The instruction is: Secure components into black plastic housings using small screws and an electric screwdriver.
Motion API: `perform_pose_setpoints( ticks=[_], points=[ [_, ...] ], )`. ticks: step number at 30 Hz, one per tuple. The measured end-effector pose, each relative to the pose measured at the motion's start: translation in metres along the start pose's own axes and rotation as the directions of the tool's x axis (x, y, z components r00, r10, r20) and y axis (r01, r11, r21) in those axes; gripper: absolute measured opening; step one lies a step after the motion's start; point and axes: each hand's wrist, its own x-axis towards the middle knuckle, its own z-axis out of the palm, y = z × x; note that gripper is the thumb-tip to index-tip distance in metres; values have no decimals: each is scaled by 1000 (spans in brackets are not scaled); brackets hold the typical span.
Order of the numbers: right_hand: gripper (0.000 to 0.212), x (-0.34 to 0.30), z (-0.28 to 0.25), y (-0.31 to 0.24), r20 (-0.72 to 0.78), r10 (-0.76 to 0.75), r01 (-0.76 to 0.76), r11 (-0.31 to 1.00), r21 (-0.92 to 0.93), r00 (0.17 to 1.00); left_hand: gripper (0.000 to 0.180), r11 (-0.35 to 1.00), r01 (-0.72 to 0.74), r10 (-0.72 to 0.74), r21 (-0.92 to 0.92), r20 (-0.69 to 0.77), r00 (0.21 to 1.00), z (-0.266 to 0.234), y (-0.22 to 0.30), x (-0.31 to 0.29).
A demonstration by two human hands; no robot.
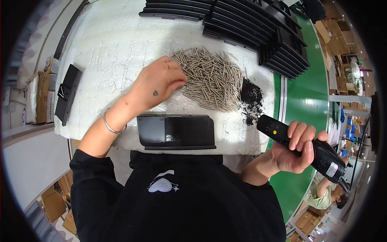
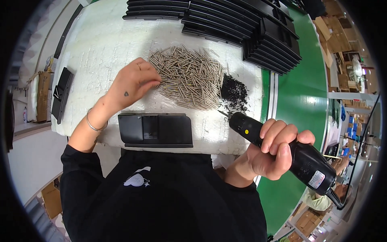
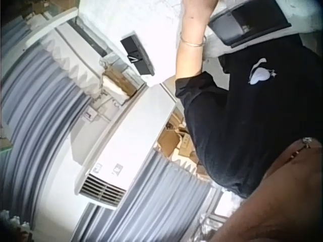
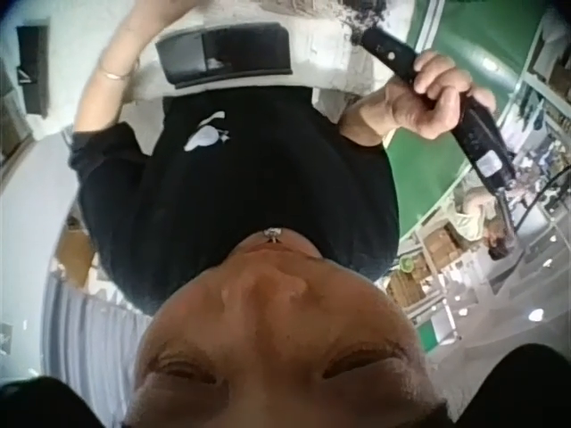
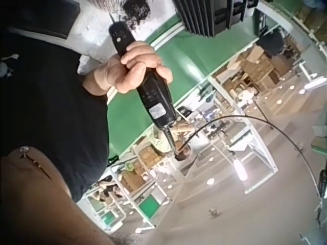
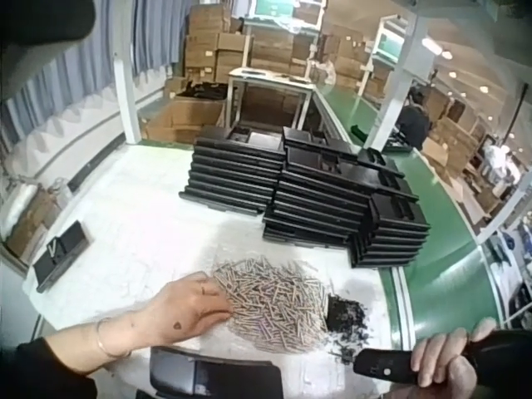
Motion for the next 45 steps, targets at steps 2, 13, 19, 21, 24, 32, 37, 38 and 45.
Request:
perform_pose_setpoints(
  ticks=[2,13,19,21,24,32,37,38,45],
  points=[
    [30,0,5,3,12,2,-2,1000,-5,1000,5,998,-11,11,57,2,1000,2,5,-4],
    [30,-3,13,2,15,11,-10,999,-48,1000,8,974,-45,29,224,71,997,3,0,4],
    [31,-4,22,5,41,17,-15,999,-46,999,9,984,15,-40,178,138,990,9,-8,6],
    [32,-5,24,6,45,29,-27,999,-42,999,10,980,2,-26,198,118,993,10,-8,4],
    [32,-7,25,5,66,31,-29,999,-29,997,9,990,-22,15,140,54,998,5,-5,3],
    [35,-14,41,8,119,63,-69,997,45,991,8,947,159,-182,-278,-59,981,-25,20,-24],
    [40,-25,65,14,327,128,-185,971,151,936,14,931,225,-268,-288,-118,956,-19,42,-79],
    [43,-26,67,15,388,169,-243,958,151,906,15,953,229,-259,-199,-140,956,-18,44,-87],
    [44,-28,88,39,542,200,-323,936,141,816,16,970,175,-209,-166,-213,954,-3,52,-100]
  ],
)
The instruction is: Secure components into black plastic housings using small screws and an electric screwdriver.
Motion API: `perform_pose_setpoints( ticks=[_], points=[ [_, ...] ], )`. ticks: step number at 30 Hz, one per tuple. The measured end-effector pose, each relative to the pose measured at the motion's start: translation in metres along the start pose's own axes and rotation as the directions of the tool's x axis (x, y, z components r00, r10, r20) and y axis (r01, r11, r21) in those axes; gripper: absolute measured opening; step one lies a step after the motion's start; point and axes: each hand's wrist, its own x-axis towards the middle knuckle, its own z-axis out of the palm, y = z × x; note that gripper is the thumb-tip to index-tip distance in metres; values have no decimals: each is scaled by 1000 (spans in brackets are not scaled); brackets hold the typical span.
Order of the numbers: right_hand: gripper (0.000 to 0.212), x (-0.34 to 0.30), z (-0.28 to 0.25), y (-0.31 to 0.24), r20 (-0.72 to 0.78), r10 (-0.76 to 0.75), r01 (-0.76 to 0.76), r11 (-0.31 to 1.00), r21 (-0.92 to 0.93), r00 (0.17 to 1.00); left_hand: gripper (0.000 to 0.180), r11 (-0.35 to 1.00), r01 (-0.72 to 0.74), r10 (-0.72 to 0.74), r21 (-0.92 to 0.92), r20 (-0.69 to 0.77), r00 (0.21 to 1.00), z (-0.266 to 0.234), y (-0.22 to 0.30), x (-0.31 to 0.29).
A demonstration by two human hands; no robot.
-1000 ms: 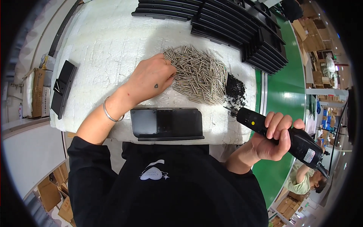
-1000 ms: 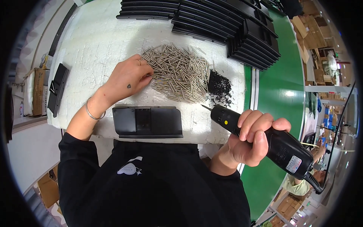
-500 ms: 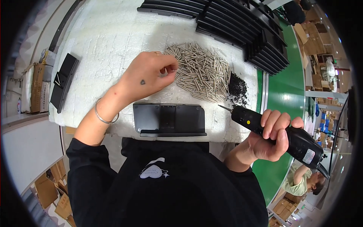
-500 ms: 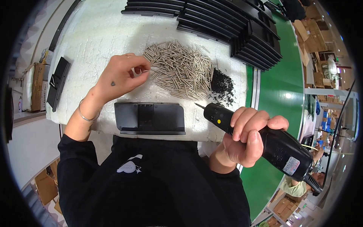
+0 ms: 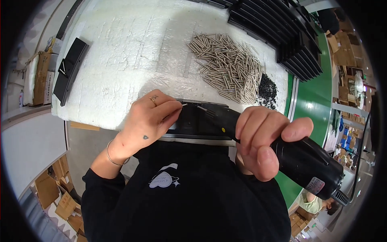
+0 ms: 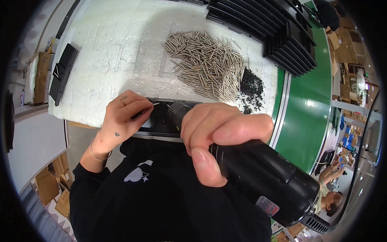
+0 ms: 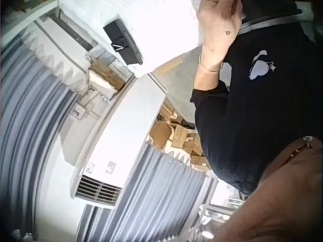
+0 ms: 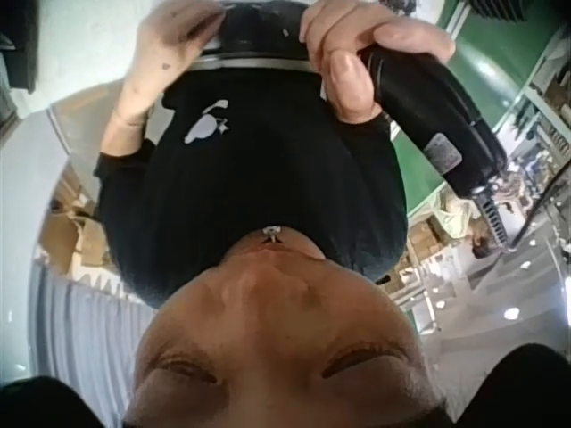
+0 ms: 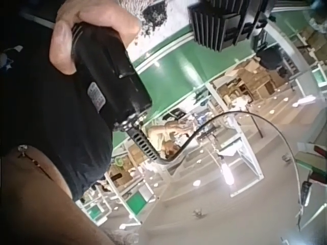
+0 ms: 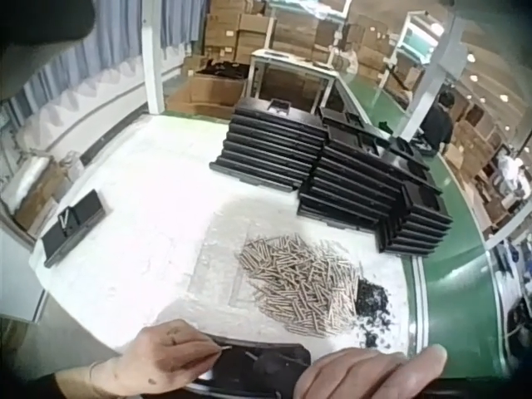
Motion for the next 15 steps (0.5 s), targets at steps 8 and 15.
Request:
perform_pose_setpoints(
  ticks=[8,15],
  points=[
    [42,3,5,6,48,54,-54,998,-11,997,15,998,49,-49,-51,-14,999,2,2,1],
    [44,5,3,12,107,65,-65,998,-2,992,12,996,61,-62,-69,-19,998,0,1,0]
  ],
)
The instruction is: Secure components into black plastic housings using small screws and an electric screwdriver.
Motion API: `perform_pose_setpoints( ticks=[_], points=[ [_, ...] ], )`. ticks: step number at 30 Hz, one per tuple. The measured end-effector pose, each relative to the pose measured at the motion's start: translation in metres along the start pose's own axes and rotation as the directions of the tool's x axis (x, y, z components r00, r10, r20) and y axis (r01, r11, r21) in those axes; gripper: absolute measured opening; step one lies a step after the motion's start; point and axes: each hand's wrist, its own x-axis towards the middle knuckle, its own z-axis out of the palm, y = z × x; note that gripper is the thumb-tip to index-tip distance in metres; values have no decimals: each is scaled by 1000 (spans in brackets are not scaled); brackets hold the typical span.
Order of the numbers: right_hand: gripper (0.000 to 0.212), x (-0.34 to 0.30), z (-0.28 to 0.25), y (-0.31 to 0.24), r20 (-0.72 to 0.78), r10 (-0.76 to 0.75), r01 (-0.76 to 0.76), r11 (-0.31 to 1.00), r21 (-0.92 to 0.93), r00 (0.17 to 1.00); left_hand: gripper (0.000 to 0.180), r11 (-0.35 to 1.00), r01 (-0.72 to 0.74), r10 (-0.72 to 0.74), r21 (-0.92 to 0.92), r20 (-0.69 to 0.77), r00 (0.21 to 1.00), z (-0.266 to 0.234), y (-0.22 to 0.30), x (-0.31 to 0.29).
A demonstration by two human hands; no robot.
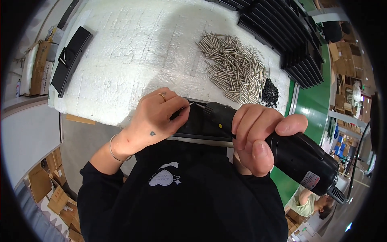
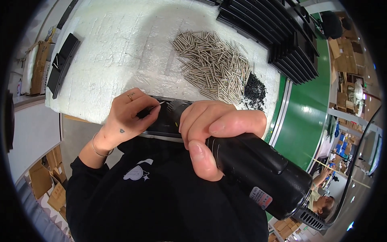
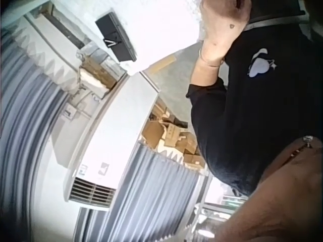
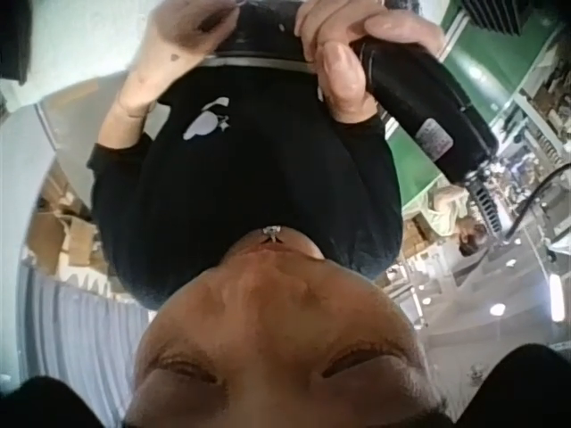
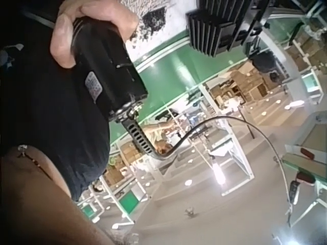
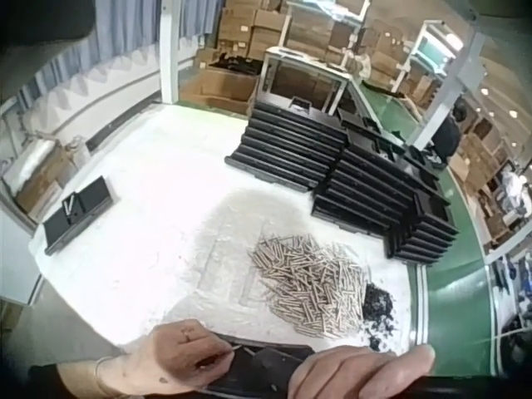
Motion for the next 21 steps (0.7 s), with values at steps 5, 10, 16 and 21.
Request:
perform_pose_setpoints(
  ticks=[5,10,16,21],
  points=[
    [43,3,6,3,-20,7,-7,1000,-7,1000,12,1000,-12,12,-26,-1,1000,3,-4,0],
    [33,13,18,9,-42,-6,1,991,-131,999,12,999,-21,21,-27,-2,1000,5,-7,-2],
    [34,24,20,8,49,79,-70,984,-164,996,13,994,-96,95,-50,-22,995,9,-8,-5],
    [32,31,28,0,21,181,-173,965,-199,983,14,992,-117,119,-36,37,992,12,-7,-4]
  ],
)
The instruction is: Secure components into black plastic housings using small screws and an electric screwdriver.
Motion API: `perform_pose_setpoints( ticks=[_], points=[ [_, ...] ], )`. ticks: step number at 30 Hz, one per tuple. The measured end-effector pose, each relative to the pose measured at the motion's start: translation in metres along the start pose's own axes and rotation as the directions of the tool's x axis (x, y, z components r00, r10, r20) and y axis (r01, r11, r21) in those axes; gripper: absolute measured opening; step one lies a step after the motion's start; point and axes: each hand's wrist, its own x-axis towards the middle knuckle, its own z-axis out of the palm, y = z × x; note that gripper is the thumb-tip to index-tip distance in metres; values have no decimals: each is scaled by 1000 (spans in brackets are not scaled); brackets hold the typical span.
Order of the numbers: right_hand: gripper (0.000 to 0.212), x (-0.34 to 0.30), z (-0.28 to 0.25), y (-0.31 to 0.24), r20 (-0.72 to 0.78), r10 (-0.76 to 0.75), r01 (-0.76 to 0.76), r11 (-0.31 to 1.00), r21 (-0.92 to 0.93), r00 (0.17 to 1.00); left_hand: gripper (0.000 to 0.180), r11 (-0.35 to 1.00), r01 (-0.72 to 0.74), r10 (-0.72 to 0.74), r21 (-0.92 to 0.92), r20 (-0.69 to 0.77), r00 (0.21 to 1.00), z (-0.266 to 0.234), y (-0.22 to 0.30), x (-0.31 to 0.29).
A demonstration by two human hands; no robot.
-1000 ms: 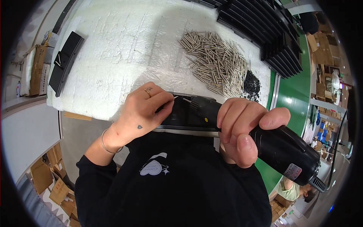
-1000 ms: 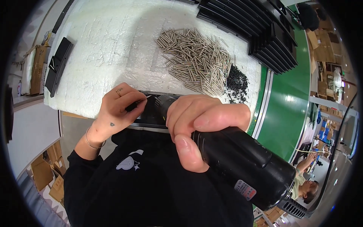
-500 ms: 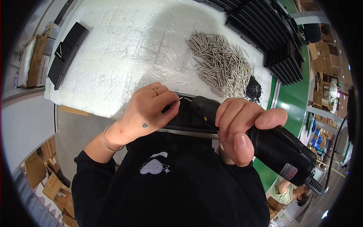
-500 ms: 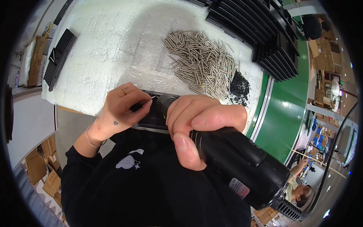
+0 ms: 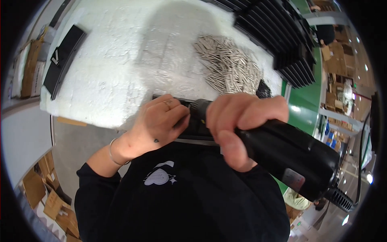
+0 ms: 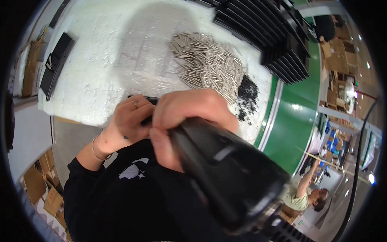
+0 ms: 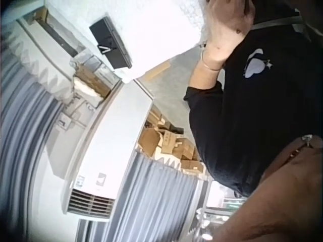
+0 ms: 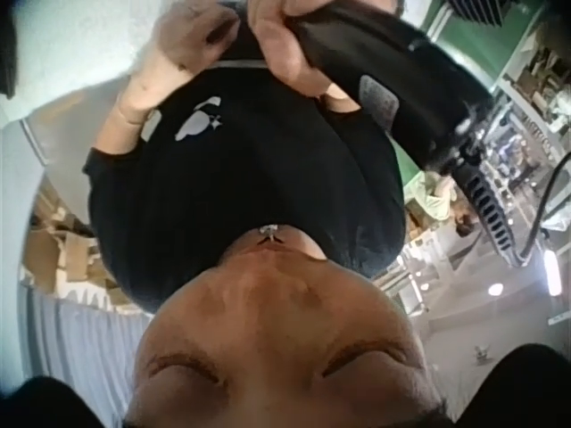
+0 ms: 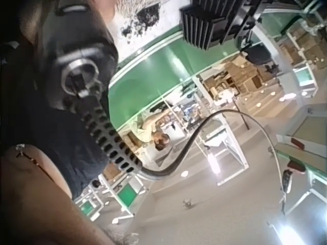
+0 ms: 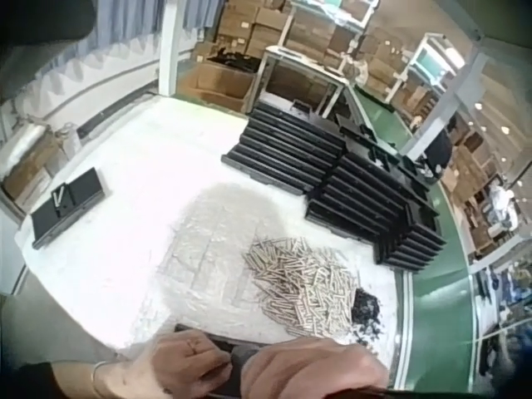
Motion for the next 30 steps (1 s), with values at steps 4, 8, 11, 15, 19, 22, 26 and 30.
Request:
perform_pose_setpoints(
  ticks=[4,8,11,15,19,22,26,30],
  points=[
    [35,-2,-2,6,-25,-56,53,993,-103,998,14,1000,-28,27,10,51,998,-5,6,3],
    [37,-9,-19,11,-97,-131,139,987,85,987,15,1000,17,-17,-4,16,1000,2,5,2],
    [38,-18,-33,-3,-235,-150,186,972,142,960,16,995,-2,3,97,-5,1000,4,8,3],
    [32,-44,-68,-19,-597,-226,144,973,-182,770,15,993,62,-65,102,28,997,1,12,6],
    [25,-64,-99,-12,-735,-207,-53,948,-313,646,14,998,22,-28,54,109,994,-2,18,16],
    [25,-73,-107,-5,-753,-191,-38,960,-276,630,15,997,-27,20,72,88,996,6,19,26],
    [26,-78,-107,-3,-768,-162,-43,970,-239,620,16,993,-113,109,32,106,988,17,25,43],
    [26,-81,-100,-21,-687,-243,149,970,-195,685,15,980,-200,195,7,179,964,28,32,66]
  ],
)
